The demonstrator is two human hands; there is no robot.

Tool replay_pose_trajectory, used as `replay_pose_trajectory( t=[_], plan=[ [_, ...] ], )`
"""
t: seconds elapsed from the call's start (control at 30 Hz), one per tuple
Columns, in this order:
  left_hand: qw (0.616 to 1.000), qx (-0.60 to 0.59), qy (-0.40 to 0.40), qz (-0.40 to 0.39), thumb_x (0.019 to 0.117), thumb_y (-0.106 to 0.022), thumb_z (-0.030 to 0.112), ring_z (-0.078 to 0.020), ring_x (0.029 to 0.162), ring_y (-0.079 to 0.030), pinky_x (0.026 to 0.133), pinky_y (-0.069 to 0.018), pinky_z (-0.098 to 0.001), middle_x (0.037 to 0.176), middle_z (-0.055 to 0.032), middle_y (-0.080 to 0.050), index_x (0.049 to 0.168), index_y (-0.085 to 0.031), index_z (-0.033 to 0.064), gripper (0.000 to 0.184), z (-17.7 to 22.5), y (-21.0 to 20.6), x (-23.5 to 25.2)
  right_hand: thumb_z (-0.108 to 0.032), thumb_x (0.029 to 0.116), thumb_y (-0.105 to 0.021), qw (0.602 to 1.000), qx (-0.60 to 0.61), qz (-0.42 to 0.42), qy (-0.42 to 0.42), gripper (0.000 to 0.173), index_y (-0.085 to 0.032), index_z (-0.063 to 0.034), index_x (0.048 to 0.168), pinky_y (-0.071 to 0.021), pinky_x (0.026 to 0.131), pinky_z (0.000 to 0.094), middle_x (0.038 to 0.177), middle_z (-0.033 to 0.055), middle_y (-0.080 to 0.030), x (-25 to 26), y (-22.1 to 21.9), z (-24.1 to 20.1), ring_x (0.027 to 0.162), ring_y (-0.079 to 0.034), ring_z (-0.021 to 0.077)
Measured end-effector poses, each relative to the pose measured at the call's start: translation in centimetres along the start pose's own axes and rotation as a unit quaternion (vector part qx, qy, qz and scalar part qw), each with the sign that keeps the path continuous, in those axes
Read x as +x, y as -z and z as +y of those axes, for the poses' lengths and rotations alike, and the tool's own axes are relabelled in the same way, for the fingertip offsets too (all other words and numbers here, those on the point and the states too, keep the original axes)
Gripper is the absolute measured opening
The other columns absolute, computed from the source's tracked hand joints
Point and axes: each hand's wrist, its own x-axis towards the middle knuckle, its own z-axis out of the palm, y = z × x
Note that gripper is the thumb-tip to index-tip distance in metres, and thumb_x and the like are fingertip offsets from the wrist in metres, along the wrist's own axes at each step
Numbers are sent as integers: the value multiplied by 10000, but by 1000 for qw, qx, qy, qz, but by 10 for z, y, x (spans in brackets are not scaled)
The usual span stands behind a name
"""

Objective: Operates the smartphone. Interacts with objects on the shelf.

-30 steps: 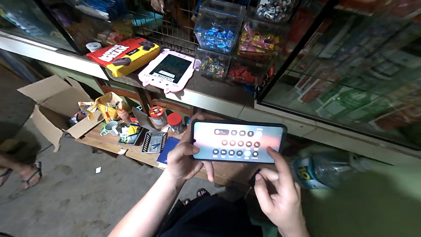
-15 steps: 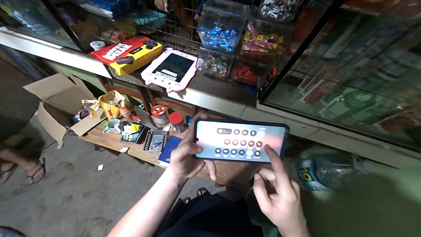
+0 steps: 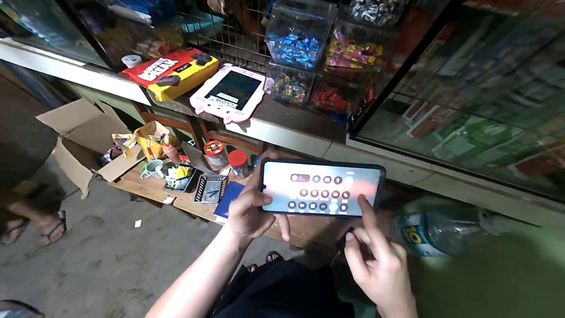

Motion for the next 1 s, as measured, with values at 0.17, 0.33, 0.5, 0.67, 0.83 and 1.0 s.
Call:
replay_pose_trajectory(
  t=[0.17,0.33,0.5,0.67,0.83,1.0],
  plan=[
    [1000,1,2,3,926,-569,154,-185,758,-745,533,-613,-308,1145,-72,-718,1375,-549,281,467,2,0,1,-136,920,-538,1000,-10,14,13,527,-546,118,1382,-347,465,122,563,43,-483,-4,-1,4,464,-393,27],
    [1000,13,-4,16,930,-583,175,-170,758,-748,541,-618,-314,1108,-53,-737,1308,-617,248,387,2,-1,2,-133,928,-527,999,-21,28,21,493,-576,92,1365,-338,448,135,550,43,-468,-5,-3,4,449,-394,40],
    [1000,1,0,8,929,-589,167,-186,768,-748,541,-617,-312,1126,-73,-728,1352,-581,262,433,3,1,3,-138,929,-526,999,-19,29,25,493,-575,93,1362,-345,454,133,549,44,-477,-6,-3,7,453,-399,38],
    [1000,3,-3,9,930,-580,170,-182,767,-750,543,-618,-313,1126,-68,-733,1363,-583,269,445,1,2,3,-132,930,-529,999,-10,30,27,489,-568,96,1361,-359,467,127,562,44,-493,-4,-3,7,463,-413,33],
    [1000,-1,-3,5,934,-572,155,-182,776,-747,539,-613,-305,1140,-71,-722,1365,-566,263,444,3,2,3,-139,935,-541,999,10,36,21,531,-505,71,1422,-389,522,98,608,45,-522,-1,-2,5,515,-451,10],
    [1000,10,-6,4,925,-577,148,-186,775,-750,530,-615,-313,1145,-73,-723,1380,-557,266,470,4,2,4,-148,934,-548,1000,-9,24,14,554,-493,65,1442,-367,480,127,613,40,-511,6,-1,3,497,-426,29]
  ],
)
